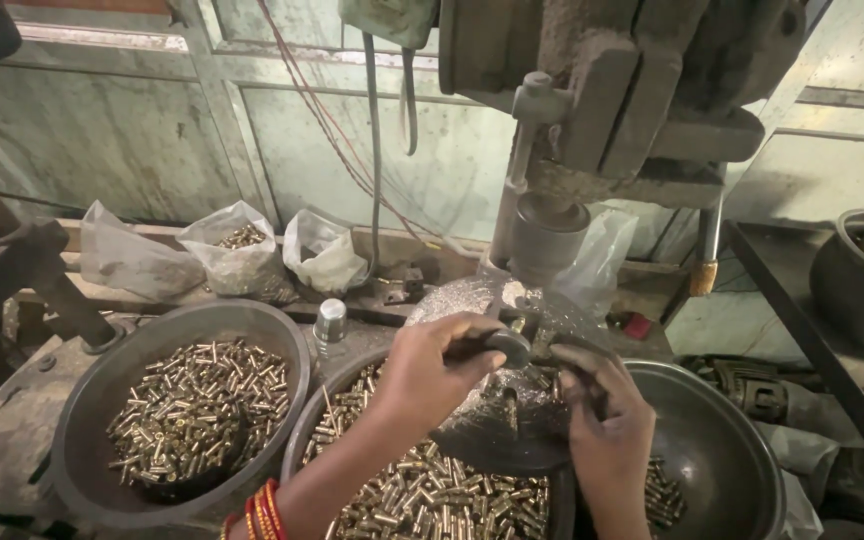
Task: The recorder is operating an industrial machine to process or assemble small brass metal components at a workshop bench.
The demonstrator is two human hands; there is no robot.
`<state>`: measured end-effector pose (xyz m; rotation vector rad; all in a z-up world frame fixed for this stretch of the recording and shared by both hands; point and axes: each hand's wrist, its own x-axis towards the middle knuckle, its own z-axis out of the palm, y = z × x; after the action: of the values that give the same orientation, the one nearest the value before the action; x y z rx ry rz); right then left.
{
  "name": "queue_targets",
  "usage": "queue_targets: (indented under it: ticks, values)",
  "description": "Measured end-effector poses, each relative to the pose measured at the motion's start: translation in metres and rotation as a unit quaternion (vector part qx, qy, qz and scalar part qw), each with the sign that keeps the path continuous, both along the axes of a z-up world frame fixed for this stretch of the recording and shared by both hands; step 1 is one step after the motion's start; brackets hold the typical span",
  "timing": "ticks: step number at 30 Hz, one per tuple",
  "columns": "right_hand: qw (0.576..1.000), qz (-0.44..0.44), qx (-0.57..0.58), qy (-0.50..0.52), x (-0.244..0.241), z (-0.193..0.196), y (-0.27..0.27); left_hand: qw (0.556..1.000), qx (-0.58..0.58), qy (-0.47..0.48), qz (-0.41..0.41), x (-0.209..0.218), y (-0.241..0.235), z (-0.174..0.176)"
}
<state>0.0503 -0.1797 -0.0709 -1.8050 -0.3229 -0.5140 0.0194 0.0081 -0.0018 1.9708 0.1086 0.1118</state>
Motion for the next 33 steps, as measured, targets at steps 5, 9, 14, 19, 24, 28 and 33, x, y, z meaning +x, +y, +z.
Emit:
queue_targets:
  ticks: [5, 9, 14, 19, 24, 28, 33]
  values:
    - [1.000, 0.003, 0.003, 0.016, -0.002, 0.008, 0.001, 0.990, 0.050, -0.126, -0.034, 0.004, -0.009, -0.014]
    - [0.996, 0.061, 0.070, -0.012, 0.000, 0.006, 0.001, 0.938, 0.166, -0.303, -0.028, 0.009, -0.015, -0.026]
    - [0.999, 0.030, 0.020, -0.019, -0.004, 0.008, 0.001, 0.969, 0.136, -0.208, 0.004, 0.022, -0.005, -0.013]
    - [1.000, 0.000, 0.011, 0.011, -0.005, 0.005, -0.001, 0.967, 0.151, -0.206, 0.002, 0.030, 0.005, -0.016]
    - [0.974, -0.155, -0.075, -0.145, 0.004, 0.007, -0.023, 0.988, 0.042, -0.136, -0.067, 0.026, 0.008, -0.008]
    - [0.914, -0.225, -0.123, -0.315, 0.037, 0.059, -0.050, 0.989, 0.013, -0.121, -0.083, 0.027, 0.006, -0.006]
    - [0.928, -0.132, -0.196, -0.287, 0.123, 0.098, -0.054, 0.989, 0.031, -0.119, -0.079, 0.030, 0.004, -0.008]
